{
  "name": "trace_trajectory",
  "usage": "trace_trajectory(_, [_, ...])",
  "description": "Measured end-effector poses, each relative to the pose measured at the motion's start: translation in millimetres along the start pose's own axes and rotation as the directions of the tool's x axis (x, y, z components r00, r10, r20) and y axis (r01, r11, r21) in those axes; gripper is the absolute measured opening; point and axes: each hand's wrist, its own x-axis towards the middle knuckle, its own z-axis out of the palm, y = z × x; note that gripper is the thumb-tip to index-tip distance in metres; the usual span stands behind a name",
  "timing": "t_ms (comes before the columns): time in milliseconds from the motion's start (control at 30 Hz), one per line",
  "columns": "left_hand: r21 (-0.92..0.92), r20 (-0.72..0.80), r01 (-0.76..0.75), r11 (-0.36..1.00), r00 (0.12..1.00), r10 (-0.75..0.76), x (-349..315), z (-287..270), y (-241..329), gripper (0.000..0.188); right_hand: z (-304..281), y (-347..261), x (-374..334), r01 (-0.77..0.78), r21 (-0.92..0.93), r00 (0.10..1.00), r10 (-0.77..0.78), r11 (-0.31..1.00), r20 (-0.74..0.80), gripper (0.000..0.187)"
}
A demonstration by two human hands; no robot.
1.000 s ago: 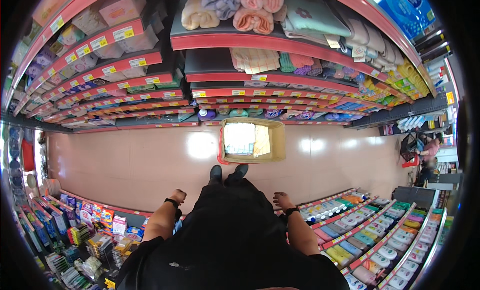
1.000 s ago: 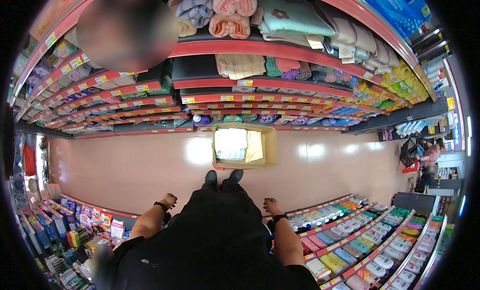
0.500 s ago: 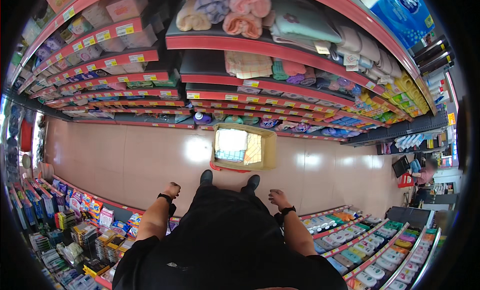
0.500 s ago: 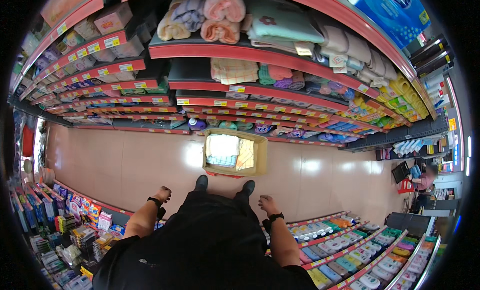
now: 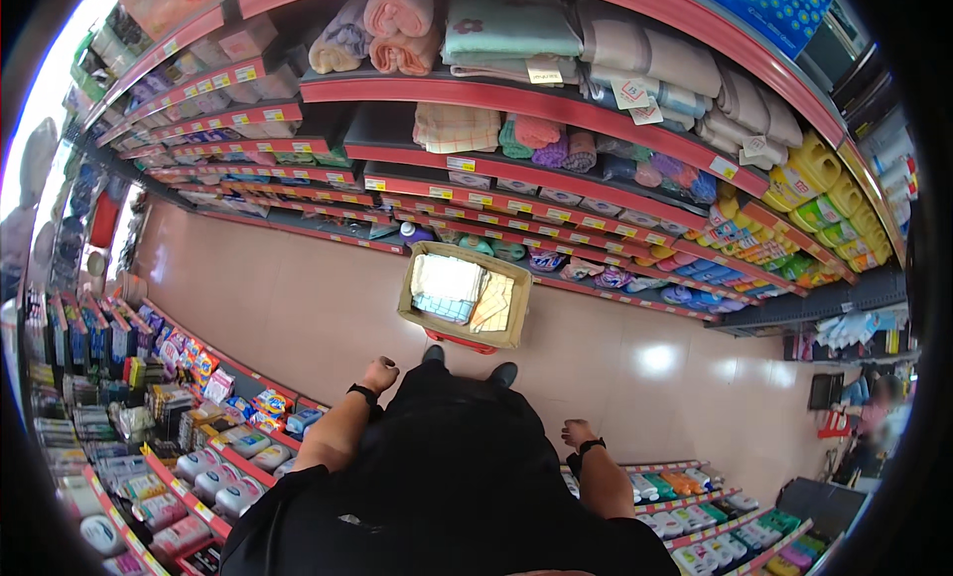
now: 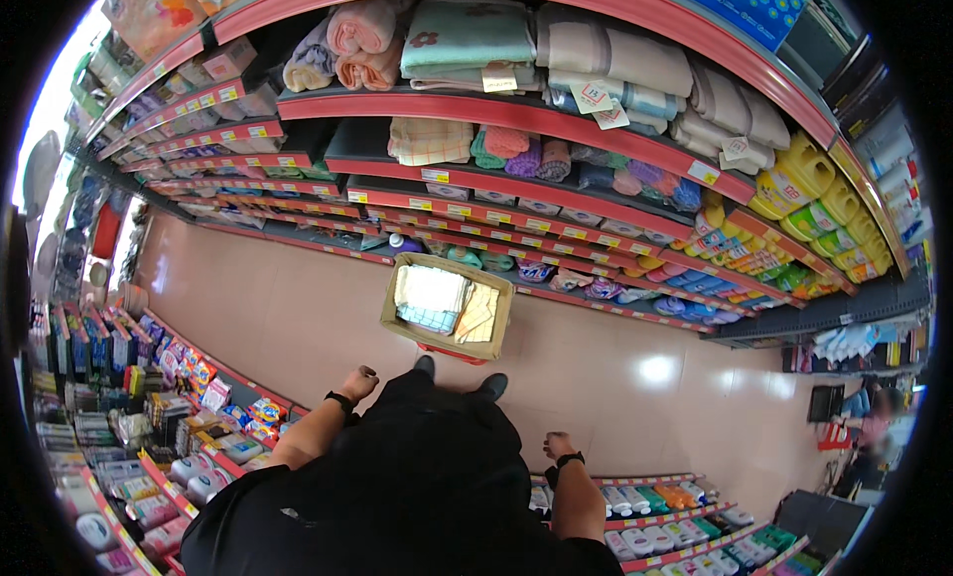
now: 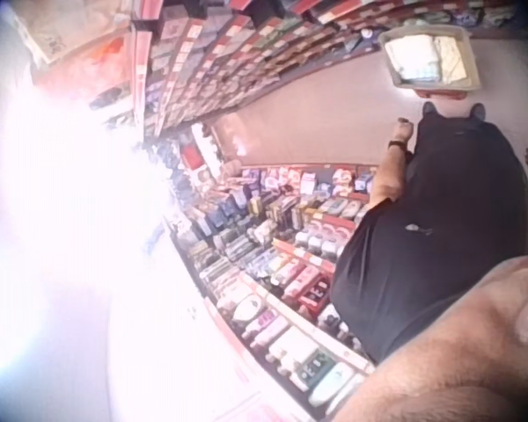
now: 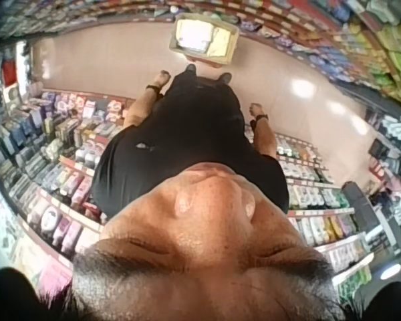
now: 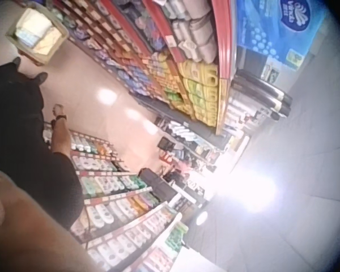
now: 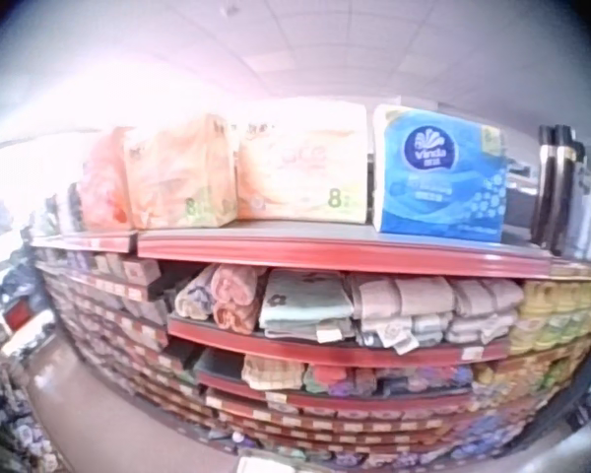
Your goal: The recorder is taking small packaged towels and tissues from a box and placing them on supermarket shelves.
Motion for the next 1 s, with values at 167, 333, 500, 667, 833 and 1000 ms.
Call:
trace_trajectory(167, [-0.093,-0.012,0.072,0.993,0.997,-0.074,14.3,6.1,-40.7,0.041,-15.7,-14.1,3.2,0.011,-0.035,1.0,-0.01,0.999,0.021,0.042])
trace_trajectory(333, [-0.131,0.065,0.247,0.96,0.968,-0.24,-2.6,10.6,-25.0,0.039,8.2,-66.7,-0.5,0.134,-0.035,0.989,-0.131,0.99,0.075,0.045])
trace_trajectory(500, [-0.176,0.121,0.268,0.947,0.961,-0.249,3.4,26.1,-10.7,0.04,39.2,-142.3,-16.7,0.452,-0.042,0.886,-0.444,0.891,0.135,0.036])
trace_trajectory(667, [-0.186,0.181,0.247,0.951,0.96,-0.214,38.7,21.5,-0.2,0.041,67.0,-245.8,-65.4,0.624,-0.146,0.781,-0.618,0.767,0.09,0.032])
trace_trajectory(833, [-0.241,0.189,0.204,0.949,0.969,-0.16,88.3,0.2,9.0,0.039,110.4,-361.0,-147.7,0.866,-0.223,0.486,-0.858,0.447,0.169,0.024])
trace_trajectory(1000, [-0.294,0.205,0.184,0.938,0.971,-0.126,119.9,-22.3,6.4,0.036,160.1,-468.6,-214.3,0.924,-0.264,0.322,-0.935,0.277,0.148,0.021])
